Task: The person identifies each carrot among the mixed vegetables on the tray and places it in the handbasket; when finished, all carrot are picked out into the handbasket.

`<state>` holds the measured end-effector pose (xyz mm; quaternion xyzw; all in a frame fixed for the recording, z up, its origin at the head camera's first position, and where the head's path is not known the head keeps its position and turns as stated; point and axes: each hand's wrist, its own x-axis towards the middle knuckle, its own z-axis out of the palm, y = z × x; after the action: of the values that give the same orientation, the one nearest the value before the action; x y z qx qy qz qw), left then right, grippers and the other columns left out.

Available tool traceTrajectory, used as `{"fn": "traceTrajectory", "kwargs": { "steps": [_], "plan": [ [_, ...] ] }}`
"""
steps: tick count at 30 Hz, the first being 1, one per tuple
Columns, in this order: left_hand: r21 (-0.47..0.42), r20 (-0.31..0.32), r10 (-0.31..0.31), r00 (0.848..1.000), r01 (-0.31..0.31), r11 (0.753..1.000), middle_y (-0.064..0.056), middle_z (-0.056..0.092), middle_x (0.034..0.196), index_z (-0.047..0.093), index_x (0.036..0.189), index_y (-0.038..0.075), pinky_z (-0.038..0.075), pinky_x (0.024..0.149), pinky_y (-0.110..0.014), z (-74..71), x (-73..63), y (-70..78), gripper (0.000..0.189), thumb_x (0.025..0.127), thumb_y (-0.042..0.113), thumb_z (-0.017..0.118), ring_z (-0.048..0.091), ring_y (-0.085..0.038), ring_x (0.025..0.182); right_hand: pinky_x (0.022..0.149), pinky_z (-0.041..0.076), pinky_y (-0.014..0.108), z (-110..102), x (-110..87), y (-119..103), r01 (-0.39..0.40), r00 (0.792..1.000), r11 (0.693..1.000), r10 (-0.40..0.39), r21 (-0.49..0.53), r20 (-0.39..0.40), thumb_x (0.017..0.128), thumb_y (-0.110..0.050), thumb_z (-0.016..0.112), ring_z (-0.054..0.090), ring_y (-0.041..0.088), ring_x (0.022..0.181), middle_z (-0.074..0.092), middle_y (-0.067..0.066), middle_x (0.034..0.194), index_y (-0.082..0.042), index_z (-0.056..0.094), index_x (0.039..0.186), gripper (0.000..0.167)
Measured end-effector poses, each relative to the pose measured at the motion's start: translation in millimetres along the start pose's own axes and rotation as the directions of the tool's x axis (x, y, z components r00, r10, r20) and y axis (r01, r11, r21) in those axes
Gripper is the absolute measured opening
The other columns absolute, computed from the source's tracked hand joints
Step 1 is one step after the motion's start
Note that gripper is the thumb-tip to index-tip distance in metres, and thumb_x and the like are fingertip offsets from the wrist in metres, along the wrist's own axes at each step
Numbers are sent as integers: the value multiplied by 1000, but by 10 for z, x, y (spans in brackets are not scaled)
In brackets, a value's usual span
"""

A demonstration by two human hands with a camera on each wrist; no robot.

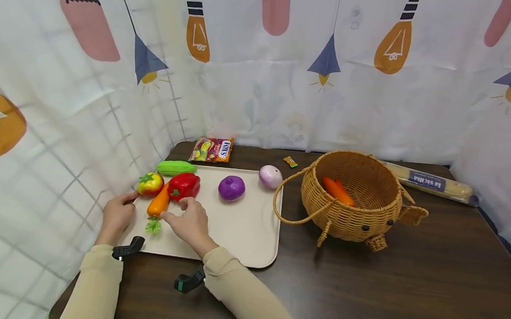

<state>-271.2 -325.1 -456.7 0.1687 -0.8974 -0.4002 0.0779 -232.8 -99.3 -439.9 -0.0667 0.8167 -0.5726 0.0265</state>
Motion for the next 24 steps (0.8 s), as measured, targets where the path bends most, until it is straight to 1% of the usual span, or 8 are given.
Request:
{"fn": "traceTrajectory", "kwargs": {
  "steps": [2,4,8,11,17,20,24],
  "plan": [
    [-4,2,-4,1000,4,1000,-21,49,143,53,139,2,35,108,-50,-5,12,-22,52,90,1,36,38,-39,136,76,49,29,61,32,12,-39,999,999,39,27,-1,81,-39,77,56,16,92,66,7,109,-6,63,117,50],
    [-8,4,-5,1000,5,1000,-21,49,143,53,139,3,36,106,-50,-4,29,-43,52,90,1,37,38,-39,136,78,50,29,105,71,15,-54,999,997,54,49,0,81,-39,76,57,16,94,66,6,110,-6,63,117,51],
    [-1,0,-1,1000,1,1000,-22,50,142,54,138,1,35,107,-50,-1,36,-64,51,90,1,37,39,-39,135,83,50,30,157,139,13,-34,999,998,34,61,3,82,-41,74,57,15,98,66,4,114,-7,63,117,50],
    [10,1,-7,1000,7,1000,-23,50,142,55,137,1,34,108,-51,0,37,-59,51,90,1,37,38,-40,135,83,49,30,174,181,24,-28,1000,998,28,56,-6,82,-41,75,56,15,95,66,2,113,-8,64,116,49],
    [12,-20,3,1000,-2,1000,-21,50,142,55,137,3,33,109,-51,-3,41,-45,50,91,3,36,38,-39,136,81,50,28,220,199,48,-33,997,996,38,83,-62,81,-37,77,55,13,92,67,-2,107,-10,66,112,42],
    [5,-17,4,1000,-4,1000,-21,50,142,55,138,3,32,109,-52,-2,41,-40,50,91,2,37,38,-39,136,79,49,28,261,191,30,-36,995,997,42,67,-92,81,-36,76,55,13,89,67,-1,102,-9,67,110,41],
    [1,-11,-10,1000,10,1000,-22,50,142,54,138,3,34,109,-51,7,24,-53,50,91,1,38,38,-39,136,76,48,28,336,171,-2,-49,993,999,49,6,-109,79,-39,78,54,13,84,67,0,98,-9,68,109,43]
  ]
}}
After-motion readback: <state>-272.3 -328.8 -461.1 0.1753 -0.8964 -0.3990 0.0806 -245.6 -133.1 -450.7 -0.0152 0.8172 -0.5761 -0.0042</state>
